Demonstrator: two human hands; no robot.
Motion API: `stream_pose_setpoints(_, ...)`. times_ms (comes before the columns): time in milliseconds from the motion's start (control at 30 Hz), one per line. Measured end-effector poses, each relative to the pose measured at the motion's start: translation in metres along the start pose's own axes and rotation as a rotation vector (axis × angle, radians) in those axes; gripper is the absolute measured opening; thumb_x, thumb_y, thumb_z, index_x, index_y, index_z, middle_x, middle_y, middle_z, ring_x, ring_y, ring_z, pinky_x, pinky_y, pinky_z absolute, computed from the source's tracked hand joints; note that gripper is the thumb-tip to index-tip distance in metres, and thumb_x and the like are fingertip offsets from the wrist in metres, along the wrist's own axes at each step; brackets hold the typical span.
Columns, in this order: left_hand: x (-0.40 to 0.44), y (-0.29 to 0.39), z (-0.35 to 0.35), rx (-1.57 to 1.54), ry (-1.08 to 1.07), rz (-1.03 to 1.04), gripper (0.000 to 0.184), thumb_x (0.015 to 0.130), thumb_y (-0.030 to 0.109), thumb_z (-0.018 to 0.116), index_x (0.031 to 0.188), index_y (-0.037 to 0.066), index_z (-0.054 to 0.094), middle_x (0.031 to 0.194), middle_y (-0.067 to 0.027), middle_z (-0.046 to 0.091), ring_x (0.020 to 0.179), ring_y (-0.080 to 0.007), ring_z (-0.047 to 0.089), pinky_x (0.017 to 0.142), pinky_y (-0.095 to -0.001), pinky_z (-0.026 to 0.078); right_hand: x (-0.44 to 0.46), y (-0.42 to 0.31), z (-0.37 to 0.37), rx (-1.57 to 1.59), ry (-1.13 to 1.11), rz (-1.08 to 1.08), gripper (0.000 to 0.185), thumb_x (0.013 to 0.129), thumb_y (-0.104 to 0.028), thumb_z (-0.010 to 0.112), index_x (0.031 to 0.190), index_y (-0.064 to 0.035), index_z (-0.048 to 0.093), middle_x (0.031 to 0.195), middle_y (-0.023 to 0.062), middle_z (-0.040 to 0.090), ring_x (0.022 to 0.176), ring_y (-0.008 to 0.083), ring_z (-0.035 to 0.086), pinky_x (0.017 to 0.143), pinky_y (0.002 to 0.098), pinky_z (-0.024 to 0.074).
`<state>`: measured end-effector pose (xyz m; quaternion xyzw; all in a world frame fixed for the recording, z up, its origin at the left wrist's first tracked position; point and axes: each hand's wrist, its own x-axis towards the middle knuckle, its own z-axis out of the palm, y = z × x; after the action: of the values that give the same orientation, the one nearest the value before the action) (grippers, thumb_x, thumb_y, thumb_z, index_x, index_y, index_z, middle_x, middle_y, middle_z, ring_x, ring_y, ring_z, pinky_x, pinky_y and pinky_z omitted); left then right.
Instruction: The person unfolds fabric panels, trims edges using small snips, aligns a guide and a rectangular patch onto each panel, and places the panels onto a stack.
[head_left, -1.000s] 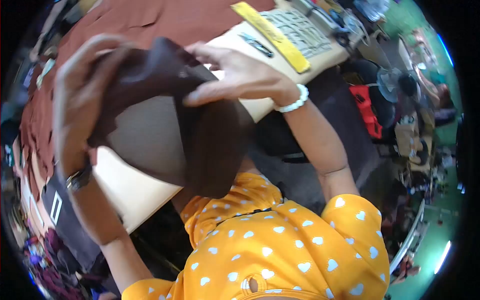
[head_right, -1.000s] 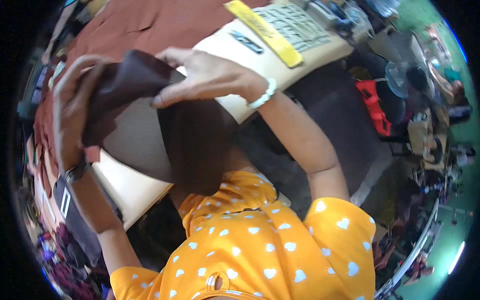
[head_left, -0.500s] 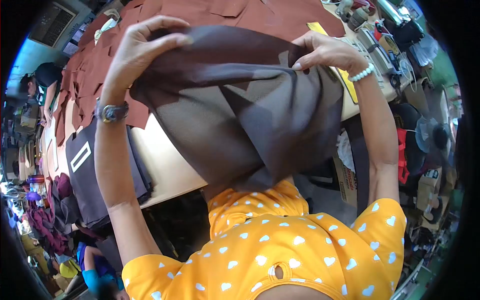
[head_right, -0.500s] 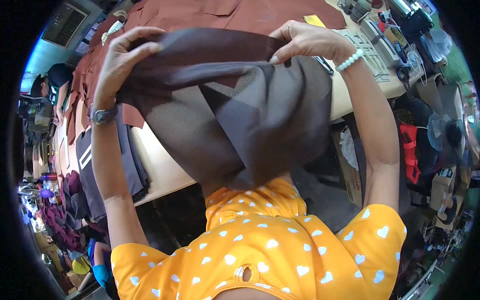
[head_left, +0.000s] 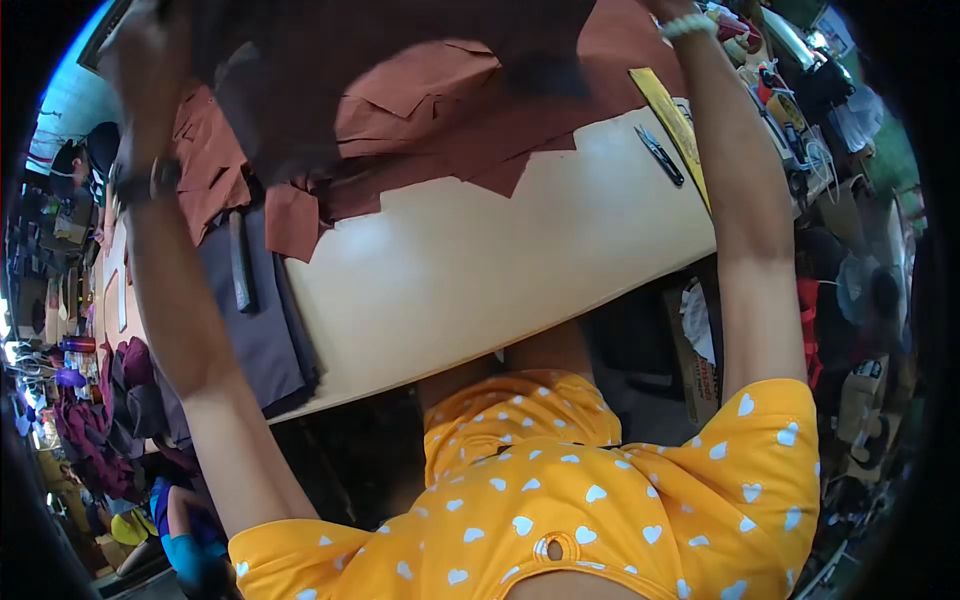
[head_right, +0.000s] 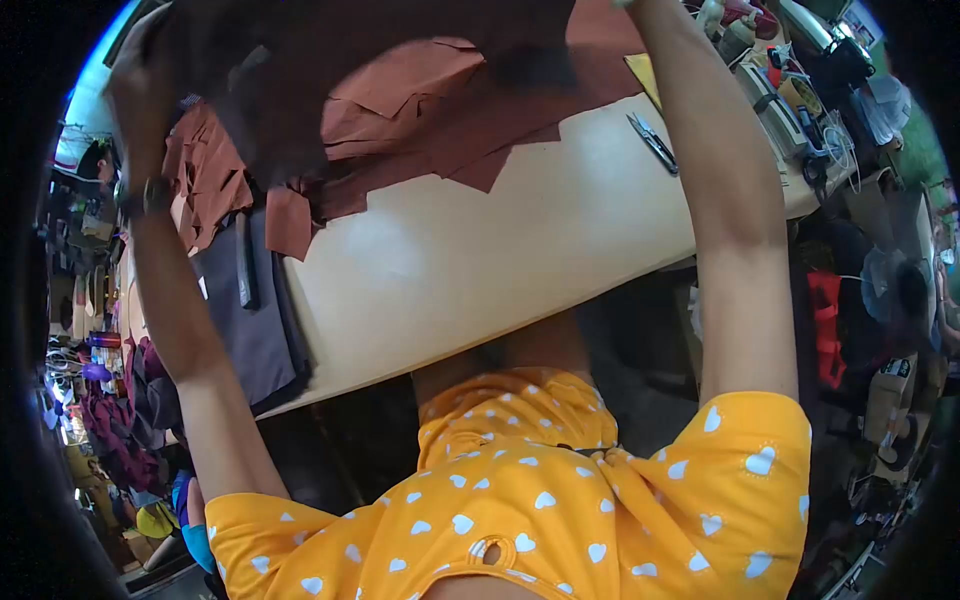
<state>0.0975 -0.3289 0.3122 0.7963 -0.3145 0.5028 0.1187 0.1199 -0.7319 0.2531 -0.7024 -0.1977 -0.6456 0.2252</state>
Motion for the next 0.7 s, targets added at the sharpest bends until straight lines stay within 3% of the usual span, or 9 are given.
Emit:
stream_pose_setpoints(67, -0.03, 0.056, -0.031, 0.15, 0.015, -0.104, 0.021, 0.084, 0.013, 0.053, 0.103, 0.01, 0.063, 0.098, -0.013, 0.065, 0.084, -0.0311, 0.064, 0.073, -0.0364, 0.05, -0.007, -0.007, -0.036, -0.012, -0.011, -0.191, 0.011, 0.079, -0.004, 0.057, 0.088, -0.001, 0.061, 0.089, 0.0119, 0.064, 0.08, 0.0286, 0.061, 0.077, 0.0345, 0.0459)
stream_pose_setpoints(133, -0.067, 0.091, -0.039, 0.078, -0.07, -0.119, 0.023, 0.082, 0.003, 0.056, 0.103, 0.009, 0.063, 0.096, -0.0111, 0.065, 0.086, -0.0277, 0.064, 0.075, -0.033, 0.049, -0.056, -0.008, -0.07, -0.206, -0.205, 0.261, 0.022, 0.076, -0.001, 0.053, 0.095, -0.0012, 0.064, 0.085, 0.0142, 0.066, 0.081, 0.0265, 0.065, 0.077, 0.0351, 0.0494)
stream_pose_setpoints(167, -0.087, 0.095, -0.038, 0.057, -0.134, -0.114, 0.032, 0.077, -0.007, 0.056, 0.104, 0.009, 0.063, 0.097, -0.0104, 0.065, 0.089, -0.0261, 0.064, 0.077, -0.032, 0.049, -0.085, -0.009, -0.079, -0.038, -0.296, 0.309, 0.032, 0.076, 0.008, 0.046, 0.097, -0.0051, 0.066, 0.099, 0.0139, 0.065, 0.098, 0.0236, 0.062, 0.087, 0.0323, 0.0454)
stream_pose_setpoints(200, -0.108, 0.107, -0.034, -0.066, -0.15, -0.201, 0.032, 0.076, -0.006, 0.057, 0.104, 0.008, 0.064, 0.1, -0.0109, 0.065, 0.091, -0.026, 0.063, 0.079, -0.0329, 0.049, -0.101, -0.041, -0.087, 0.069, -0.241, 0.43, 0.039, 0.075, 0.014, 0.04, 0.095, -0.0049, 0.066, 0.113, 0.0133, 0.061, 0.111, 0.0206, 0.054, 0.096, 0.0302, 0.0388)
stream_pose_setpoints(233, -0.123, 0.113, -0.033, -0.04, -0.229, -0.201, 0.035, 0.072, -0.008, 0.058, 0.103, 0.006, 0.064, 0.103, -0.0123, 0.065, 0.095, -0.0267, 0.063, 0.082, -0.0341, 0.049, -0.134, -0.024, -0.094, 0.126, -0.32, 0.57, 0.033, 0.073, 0.009, 0.044, 0.094, -0.002, 0.067, 0.119, 0.0137, 0.055, 0.11, 0.0229, 0.053, 0.092, 0.0297, 0.0415)
stream_pose_setpoints(267, -0.137, 0.117, -0.031, -0.05, -0.274, -0.18, 0.037, 0.07, -0.009, 0.057, 0.103, 0.005, 0.063, 0.103, -0.0132, 0.064, 0.096, -0.0272, 0.062, 0.084, -0.0349, 0.048, -0.145, -0.046, -0.101, 0.353, -0.248, 0.785, 0.032, 0.074, 0.011, 0.041, 0.091, 0.0016, 0.066, 0.115, 0.0123, 0.056, 0.102, 0.017, 0.055, 0.087, 0.0246, 0.0422)
stream_pose_setpoints(367, -0.16, 0.139, -0.028, -0.113, -0.373, -0.167, 0.035, 0.068, -0.011, 0.055, 0.1, 0.003, 0.063, 0.1, -0.0135, 0.064, 0.097, -0.0279, 0.061, 0.082, -0.0366, 0.048, -0.182, -0.058, -0.127, 0.416, -0.283, 1.25, 0.034, 0.076, 0.011, 0.039, 0.093, 0.0013, 0.066, 0.123, 0.0112, 0.051, 0.092, 0.0107, 0.053, 0.079, 0.0211, 0.0421)
stream_pose_setpoints(633, -0.221, 0.188, -0.039, -0.292, -0.581, -0.292, 0.029, 0.067, -0.008, 0.057, 0.094, 0.002, 0.062, 0.096, -0.0123, 0.065, 0.096, -0.0282, 0.061, 0.082, -0.0377, 0.047, -0.229, -0.079, -0.192, 0.401, -0.227, 1.394, 0.032, 0.077, 0.011, 0.042, 0.094, -0.0005, 0.066, 0.135, 0.0129, 0.041, 0.096, 0.0124, 0.056, 0.069, 0.0201, 0.0463)
stream_pose_setpoints(700, -0.235, 0.196, -0.048, -0.355, -0.735, -0.318, 0.028, 0.066, 0.002, 0.062, 0.095, 0.002, 0.062, 0.104, -0.0145, 0.062, 0.105, -0.0297, 0.057, 0.088, -0.0396, 0.045, -0.218, -0.09, -0.203, 0.364, -0.218, 1.505, 0.032, 0.078, 0.011, 0.042, 0.095, -0.0014, 0.066, 0.135, 0.0132, 0.041, 0.099, 0.0139, 0.056, 0.069, 0.021, 0.0476)
